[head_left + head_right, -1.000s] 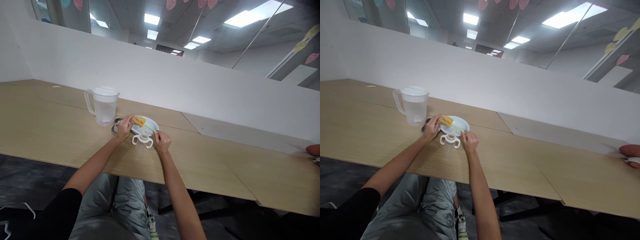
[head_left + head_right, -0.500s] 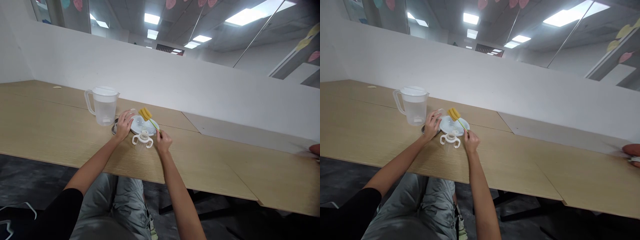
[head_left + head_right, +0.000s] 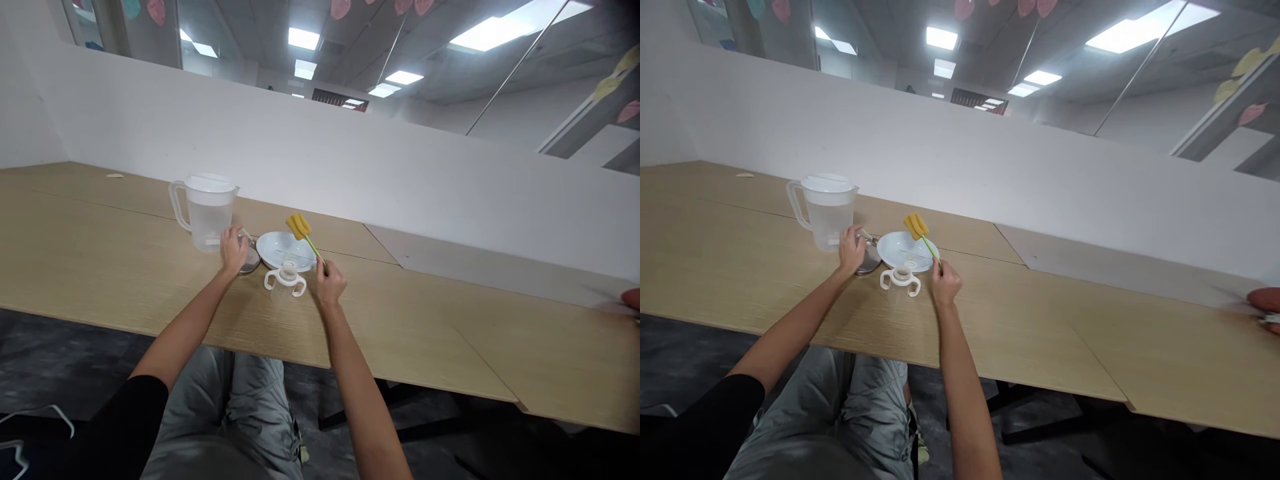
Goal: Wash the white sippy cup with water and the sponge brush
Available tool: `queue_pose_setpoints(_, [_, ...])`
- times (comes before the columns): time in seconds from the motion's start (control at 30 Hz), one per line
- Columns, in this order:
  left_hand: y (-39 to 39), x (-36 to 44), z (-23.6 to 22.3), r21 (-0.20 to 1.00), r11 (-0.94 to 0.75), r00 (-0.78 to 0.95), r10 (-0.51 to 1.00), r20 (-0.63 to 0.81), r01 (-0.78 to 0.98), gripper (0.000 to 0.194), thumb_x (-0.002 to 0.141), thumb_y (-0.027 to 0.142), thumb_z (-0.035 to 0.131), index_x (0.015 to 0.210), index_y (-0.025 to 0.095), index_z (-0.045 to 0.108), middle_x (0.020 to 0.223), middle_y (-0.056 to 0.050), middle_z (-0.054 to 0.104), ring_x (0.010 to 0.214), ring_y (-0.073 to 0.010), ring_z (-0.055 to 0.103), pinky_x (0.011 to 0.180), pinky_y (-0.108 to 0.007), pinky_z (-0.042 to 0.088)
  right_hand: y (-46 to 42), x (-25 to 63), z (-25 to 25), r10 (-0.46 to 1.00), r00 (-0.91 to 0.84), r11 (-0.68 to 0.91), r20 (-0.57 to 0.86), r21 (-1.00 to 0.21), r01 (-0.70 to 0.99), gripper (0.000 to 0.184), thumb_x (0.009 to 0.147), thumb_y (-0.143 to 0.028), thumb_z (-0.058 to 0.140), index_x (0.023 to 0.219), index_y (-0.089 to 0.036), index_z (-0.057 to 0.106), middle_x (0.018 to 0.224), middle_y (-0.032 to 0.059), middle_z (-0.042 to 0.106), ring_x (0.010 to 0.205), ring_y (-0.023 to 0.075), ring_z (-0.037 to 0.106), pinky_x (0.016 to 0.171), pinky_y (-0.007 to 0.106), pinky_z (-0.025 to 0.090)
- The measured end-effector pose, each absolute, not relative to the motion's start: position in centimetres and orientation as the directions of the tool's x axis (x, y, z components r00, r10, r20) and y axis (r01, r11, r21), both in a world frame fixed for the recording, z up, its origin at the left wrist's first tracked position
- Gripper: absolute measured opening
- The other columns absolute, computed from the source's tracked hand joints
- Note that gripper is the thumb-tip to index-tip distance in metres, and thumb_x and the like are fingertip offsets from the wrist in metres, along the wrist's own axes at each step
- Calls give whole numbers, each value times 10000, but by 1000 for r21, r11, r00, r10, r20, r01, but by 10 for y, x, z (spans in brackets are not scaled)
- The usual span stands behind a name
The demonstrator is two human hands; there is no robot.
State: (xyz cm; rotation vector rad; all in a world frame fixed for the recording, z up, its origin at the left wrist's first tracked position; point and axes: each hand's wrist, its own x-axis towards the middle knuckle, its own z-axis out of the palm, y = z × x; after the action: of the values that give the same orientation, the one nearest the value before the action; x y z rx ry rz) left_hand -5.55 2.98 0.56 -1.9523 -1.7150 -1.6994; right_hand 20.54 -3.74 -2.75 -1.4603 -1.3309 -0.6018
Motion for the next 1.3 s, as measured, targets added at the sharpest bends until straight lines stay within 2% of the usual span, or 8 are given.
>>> queue_pose_setpoints(0.2, [32, -60, 4, 573, -299, -129, 798, 589, 763, 371, 811, 191, 482, 1165, 140, 582, 1150, -146, 585, 1121, -297, 528, 995, -423, 422, -38, 205, -27, 433, 273, 142, 859, -364, 921, 573, 938, -558, 319, 713, -147, 648, 536, 25, 551, 511, 102, 405, 540, 234, 258])
queue_pose_setpoints(0.4, [28, -56, 7, 574, -352, -63, 813, 579, 739, 371, 839, 175, 427, 1180, 164, 574, 1158, -107, 621, 1115, -255, 557, 990, -389, 432, -39, 204, -25, 444, 280, 134, 851, -372, 918, 580, 936, -559, 309, 667, -152, 624, 523, 24, 530, 497, 101, 383, 531, 234, 246])
queue_pose_setpoints(0.57, [28, -57, 7, 616, -301, -84, 853, 515, 729, 366, 854, 190, 425, 1190, 179, 569, 1207, -90, 620, 1116, -235, 572, 962, -358, 450, -39, 204, -25, 441, 284, 127, 852, -372, 920, 575, 938, -559, 311, 700, -149, 637, 541, 30, 554, 499, 100, 393, 531, 236, 245])
queue_pose_setpoints(0.73, [30, -57, 6, 564, -222, -88, 878, 470, 796, 330, 862, 223, 440, 1140, 187, 614, 1149, -100, 652, 1068, -254, 602, 923, -371, 462, -38, 204, -25, 447, 266, 120, 854, -352, 928, 554, 948, -532, 316, 723, -146, 643, 550, 29, 560, 500, 98, 395, 533, 231, 250])
queue_pose_setpoints(0.9, [32, -56, 4, 492, -258, 18, 898, 441, 831, 359, 815, 210, 513, 1160, 200, 612, 1177, -80, 654, 1104, -255, 588, 945, -359, 449, -38, 205, -26, 457, 269, 109, 848, -354, 929, 526, 949, -511, 337, 746, -144, 654, 575, 38, 581, 509, 99, 402, 536, 233, 243])
queue_pose_setpoints(1.1, [36, -58, 2, 472, -324, 99, 892, 440, 820, 478, 755, 95, 533, 1217, 209, 568, 1245, -58, 612, 1148, -214, 560, 1001, -307, 427, -38, 205, -26, 479, 264, 105, 837, -353, 930, 527, 948, -511, 338, 739, -147, 656, 550, 22, 552, 502, 93, 378, 541, 229, 245])
queue_pose_setpoints(1.3, [41, -62, -3, 501, -312, 62, 889, 453, 808, 431, 761, 90, 540, 1176, 202, 578, 1252, -78, 577, 1127, -218, 562, 991, -323, 450, -39, 203, -25, 489, 260, 122, 833, -361, 925, 537, 943, -524, 332, 692, -152, 627, 542, 16, 535, 500, 91, 365, 537, 233, 240])
